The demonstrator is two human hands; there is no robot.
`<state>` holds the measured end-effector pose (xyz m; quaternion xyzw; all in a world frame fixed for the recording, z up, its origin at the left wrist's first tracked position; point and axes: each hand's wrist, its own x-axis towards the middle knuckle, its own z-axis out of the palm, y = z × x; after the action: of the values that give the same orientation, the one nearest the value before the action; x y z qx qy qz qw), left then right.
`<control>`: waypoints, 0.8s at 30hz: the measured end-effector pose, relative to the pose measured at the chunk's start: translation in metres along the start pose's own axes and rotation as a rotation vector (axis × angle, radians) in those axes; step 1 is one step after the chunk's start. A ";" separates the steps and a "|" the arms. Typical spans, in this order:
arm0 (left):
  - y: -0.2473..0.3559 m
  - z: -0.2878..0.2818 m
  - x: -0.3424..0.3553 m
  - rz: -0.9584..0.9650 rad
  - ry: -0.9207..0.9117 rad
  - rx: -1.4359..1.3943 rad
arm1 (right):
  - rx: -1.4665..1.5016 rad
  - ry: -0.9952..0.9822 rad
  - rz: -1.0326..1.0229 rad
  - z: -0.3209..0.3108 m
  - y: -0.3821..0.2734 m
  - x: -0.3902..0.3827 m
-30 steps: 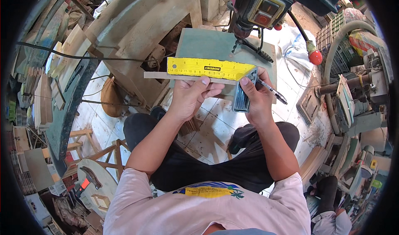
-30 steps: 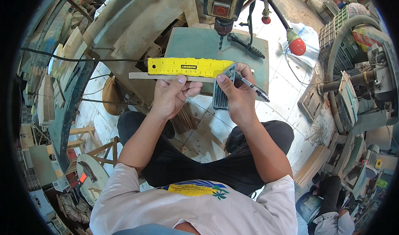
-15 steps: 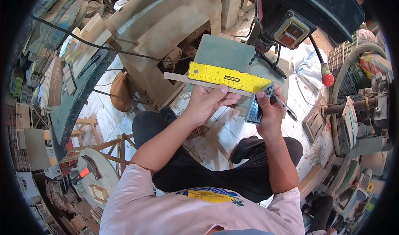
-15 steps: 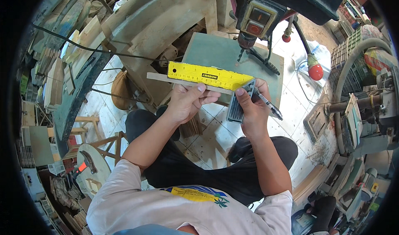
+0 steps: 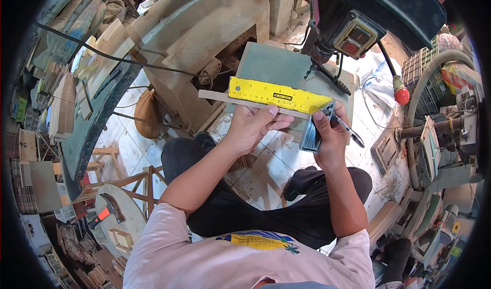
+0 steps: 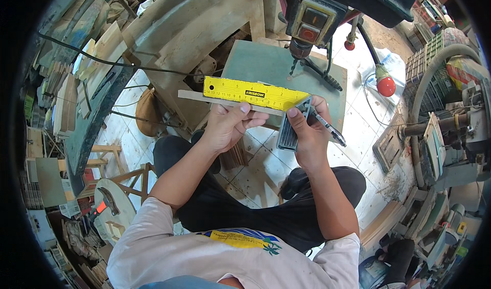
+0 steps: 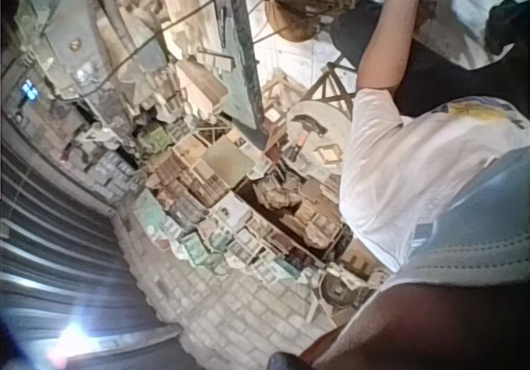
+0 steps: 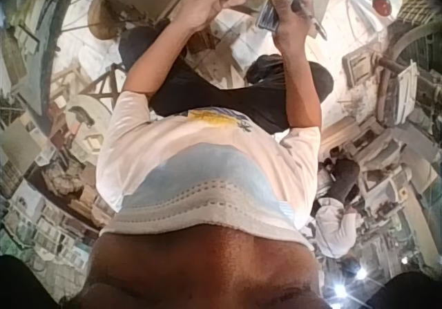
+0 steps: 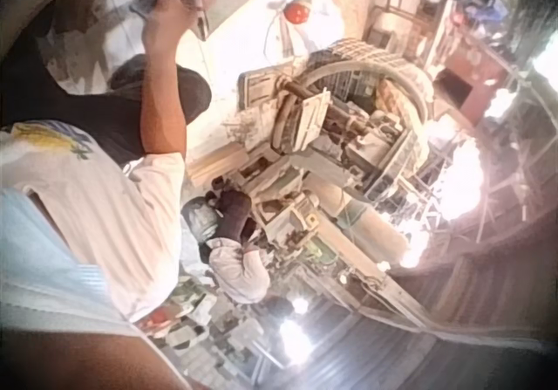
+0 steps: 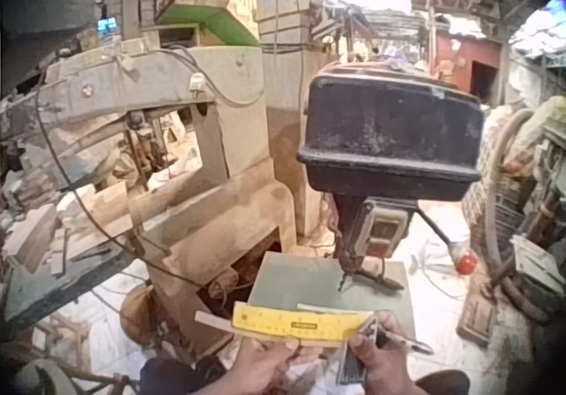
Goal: The recorder is measuring wood, drilling holes using a drill press, and using a hammer to assemble a wood project.
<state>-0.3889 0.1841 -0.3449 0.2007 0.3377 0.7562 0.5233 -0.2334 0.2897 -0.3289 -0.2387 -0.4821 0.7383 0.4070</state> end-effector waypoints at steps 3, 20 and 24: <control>0.001 0.000 0.000 -0.008 0.005 -0.004 | -0.009 0.005 0.018 0.001 -0.002 0.000; 0.000 -0.001 0.000 -0.003 -0.005 -0.014 | 0.003 -0.014 0.018 0.001 -0.006 0.000; 0.000 0.000 0.001 0.002 -0.007 -0.005 | 0.013 -0.008 0.026 0.001 -0.004 0.000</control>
<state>-0.3892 0.1845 -0.3446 0.2022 0.3337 0.7569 0.5242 -0.2327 0.2904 -0.3244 -0.2394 -0.4758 0.7474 0.3971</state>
